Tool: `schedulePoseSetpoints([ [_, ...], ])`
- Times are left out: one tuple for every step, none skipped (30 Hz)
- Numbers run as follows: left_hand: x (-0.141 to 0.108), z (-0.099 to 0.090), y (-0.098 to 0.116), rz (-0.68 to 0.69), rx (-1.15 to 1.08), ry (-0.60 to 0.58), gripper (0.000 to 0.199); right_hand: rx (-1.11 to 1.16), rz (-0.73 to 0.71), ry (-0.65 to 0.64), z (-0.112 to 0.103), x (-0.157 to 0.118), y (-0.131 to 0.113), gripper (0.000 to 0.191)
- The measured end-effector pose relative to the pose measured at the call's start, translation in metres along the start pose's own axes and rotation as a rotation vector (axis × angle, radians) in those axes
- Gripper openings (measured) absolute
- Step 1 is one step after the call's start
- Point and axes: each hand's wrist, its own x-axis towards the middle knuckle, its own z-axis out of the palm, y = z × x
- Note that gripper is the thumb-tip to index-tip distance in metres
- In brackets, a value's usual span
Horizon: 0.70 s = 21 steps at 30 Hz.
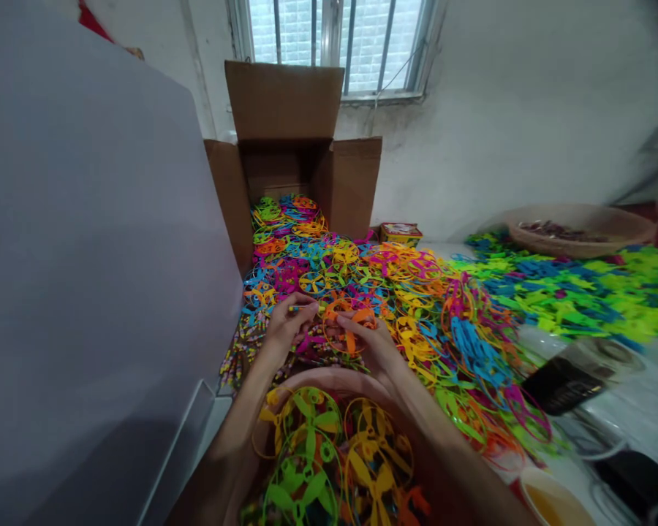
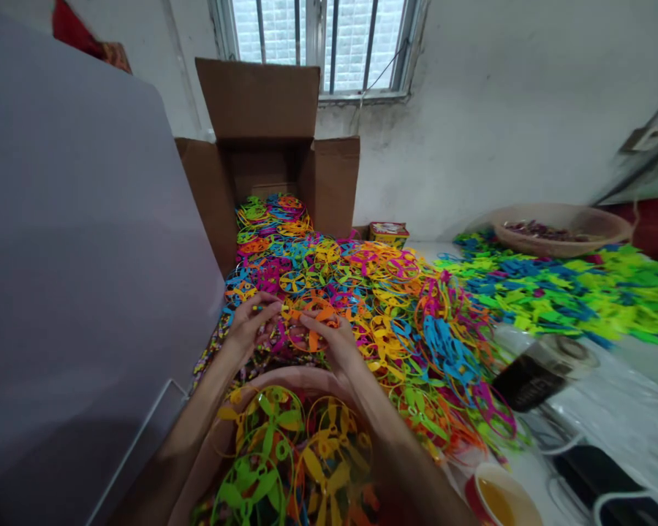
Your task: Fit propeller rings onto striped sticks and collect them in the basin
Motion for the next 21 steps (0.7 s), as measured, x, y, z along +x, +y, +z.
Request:
schedulePoseSetpoints([
  [0.0, -0.001, 0.0, 0.004, -0.001, -0.006, 0.038, -0.006, -0.001, 0.005, 0.0, 0.0, 0.0, 0.042],
  [0.0, -0.002, 0.0, 0.005, 0.005, -0.016, 0.037, -0.01, -0.002, 0.009, -0.001, 0.0, 0.0, 0.042],
  [-0.001, -0.003, 0.0, 0.002, 0.022, -0.031, 0.036, -0.011, -0.002, 0.011, -0.002, 0.0, 0.0, 0.043],
  [-0.001, -0.004, 0.0, -0.003, 0.045, -0.048, 0.035, -0.009, -0.001, 0.013, -0.002, 0.0, -0.001, 0.043],
  [-0.002, -0.005, 0.0, -0.008, 0.066, -0.065, 0.034, -0.003, -0.002, 0.016, -0.003, 0.0, -0.001, 0.043],
  [-0.003, -0.005, 0.0, -0.012, 0.082, -0.082, 0.032, 0.001, -0.001, 0.02, -0.003, 0.0, -0.001, 0.044],
  [-0.003, -0.006, 0.0, -0.019, 0.091, -0.101, 0.031, 0.002, 0.003, 0.019, -0.004, -0.001, -0.001, 0.044],
  [-0.004, -0.006, 0.001, -0.028, 0.094, -0.114, 0.031, -0.001, 0.01, 0.017, -0.004, -0.002, -0.002, 0.044],
  [-0.005, -0.007, 0.001, -0.038, 0.092, -0.121, 0.031, -0.003, 0.017, 0.015, -0.003, -0.002, -0.003, 0.044],
  [-0.005, -0.007, 0.002, -0.05, 0.092, -0.126, 0.032, -0.007, 0.025, 0.012, -0.003, -0.003, -0.003, 0.044],
  [-0.005, -0.008, 0.003, -0.059, 0.095, -0.13, 0.033, -0.008, 0.031, 0.011, -0.003, -0.004, -0.004, 0.044],
  [-0.005, -0.009, 0.003, -0.063, 0.099, -0.136, 0.033, -0.005, 0.032, 0.01, -0.002, -0.004, -0.004, 0.043],
  [-0.005, -0.009, 0.004, -0.063, 0.103, -0.146, 0.034, 0.001, 0.03, 0.009, -0.002, -0.005, -0.004, 0.043],
  [-0.004, -0.01, 0.005, -0.063, 0.11, -0.162, 0.035, 0.005, 0.025, 0.009, -0.002, -0.005, -0.004, 0.042],
  [-0.004, -0.01, 0.005, -0.06, 0.117, -0.173, 0.035, 0.004, 0.018, 0.007, -0.002, -0.005, -0.004, 0.041],
  [-0.003, -0.011, 0.005, -0.057, 0.129, -0.177, 0.036, -0.005, 0.012, 0.006, -0.002, -0.006, -0.004, 0.04],
  [-0.003, -0.012, 0.005, -0.053, 0.149, -0.18, 0.037, -0.024, 0.01, 0.001, -0.002, -0.006, -0.004, 0.039],
  [-0.002, -0.012, 0.004, -0.048, 0.176, -0.179, 0.038, -0.05, 0.009, -0.008, -0.002, -0.006, -0.004, 0.038],
  [-0.001, -0.013, 0.004, -0.043, 0.195, -0.175, 0.038, -0.076, 0.007, -0.019, -0.002, -0.006, -0.004, 0.037],
  [-0.001, -0.013, 0.003, -0.038, 0.198, -0.172, 0.039, -0.094, 0.001, -0.03, -0.002, -0.006, -0.004, 0.036],
  [-0.001, -0.013, 0.002, -0.035, 0.185, -0.166, 0.039, -0.102, -0.011, -0.034, -0.002, -0.006, -0.004, 0.036],
])
